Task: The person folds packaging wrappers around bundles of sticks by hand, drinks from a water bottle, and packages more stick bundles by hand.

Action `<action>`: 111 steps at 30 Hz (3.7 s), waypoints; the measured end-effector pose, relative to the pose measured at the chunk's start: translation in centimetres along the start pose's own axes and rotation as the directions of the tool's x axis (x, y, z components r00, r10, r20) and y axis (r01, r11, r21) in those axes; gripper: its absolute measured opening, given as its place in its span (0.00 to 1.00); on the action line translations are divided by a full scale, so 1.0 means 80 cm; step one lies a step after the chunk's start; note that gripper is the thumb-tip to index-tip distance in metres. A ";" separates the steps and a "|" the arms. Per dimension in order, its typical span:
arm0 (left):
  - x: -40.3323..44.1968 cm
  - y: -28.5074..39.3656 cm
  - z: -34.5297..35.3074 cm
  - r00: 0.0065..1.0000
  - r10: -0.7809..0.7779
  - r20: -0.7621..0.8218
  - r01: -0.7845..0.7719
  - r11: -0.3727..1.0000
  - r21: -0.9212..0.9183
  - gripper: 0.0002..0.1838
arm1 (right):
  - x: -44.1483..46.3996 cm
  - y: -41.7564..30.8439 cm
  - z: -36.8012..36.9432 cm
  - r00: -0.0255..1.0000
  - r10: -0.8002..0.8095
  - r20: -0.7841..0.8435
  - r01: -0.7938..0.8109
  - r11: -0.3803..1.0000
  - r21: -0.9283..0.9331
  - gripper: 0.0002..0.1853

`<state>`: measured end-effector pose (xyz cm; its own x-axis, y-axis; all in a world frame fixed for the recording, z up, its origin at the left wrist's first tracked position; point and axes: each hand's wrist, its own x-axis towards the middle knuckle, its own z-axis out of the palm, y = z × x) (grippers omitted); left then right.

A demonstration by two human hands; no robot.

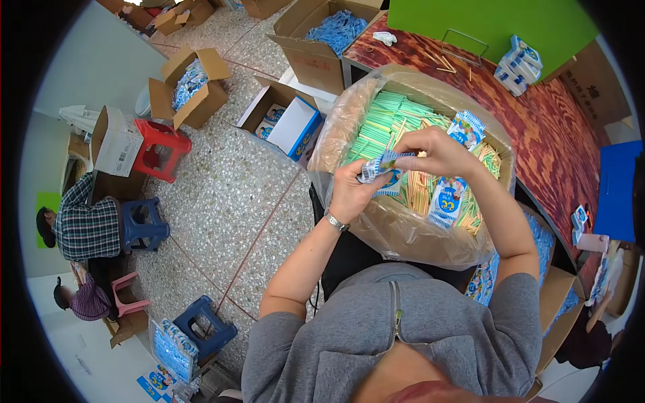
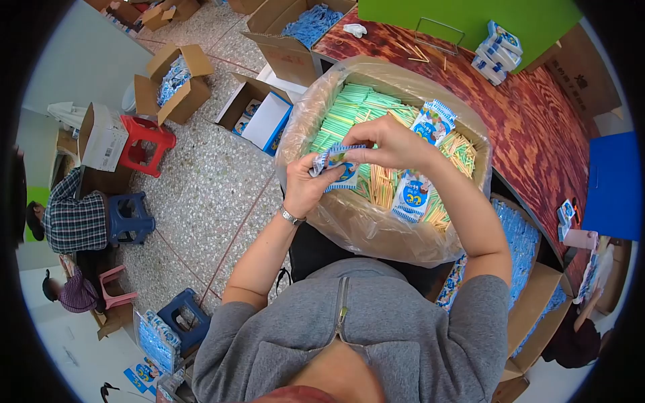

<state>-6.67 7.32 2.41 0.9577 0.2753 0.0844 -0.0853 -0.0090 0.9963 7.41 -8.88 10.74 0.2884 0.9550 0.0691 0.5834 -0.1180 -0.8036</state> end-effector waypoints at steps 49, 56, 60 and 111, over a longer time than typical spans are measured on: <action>0.016 0.017 0.001 0.862 0.461 -0.211 -0.326 0.823 0.464 0.24 | -0.002 -0.087 -0.039 0.995 0.096 0.035 -0.039 0.668 -0.743 0.10; 0.017 0.012 0.003 0.889 0.434 -0.148 -0.313 0.810 0.496 0.26 | 0.019 -0.114 -0.041 0.918 0.354 0.177 -0.038 0.524 -0.851 0.13; 0.023 0.010 0.005 0.897 0.431 -0.102 -0.338 0.816 0.469 0.27 | 0.017 -0.128 -0.048 0.960 0.242 0.139 -0.035 0.598 -0.801 0.21; -0.011 -0.008 -0.001 0.992 0.057 -0.113 -0.046 0.994 0.096 0.13 | 0.108 0.085 0.048 0.847 0.532 -0.003 -0.356 0.562 -0.746 0.18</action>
<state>-7.45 7.17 1.67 0.9140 0.3812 0.1389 -0.1028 -0.1137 0.9882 10.95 -0.41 3.64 0.5568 0.7451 -0.3672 0.7921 -0.6093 -0.0354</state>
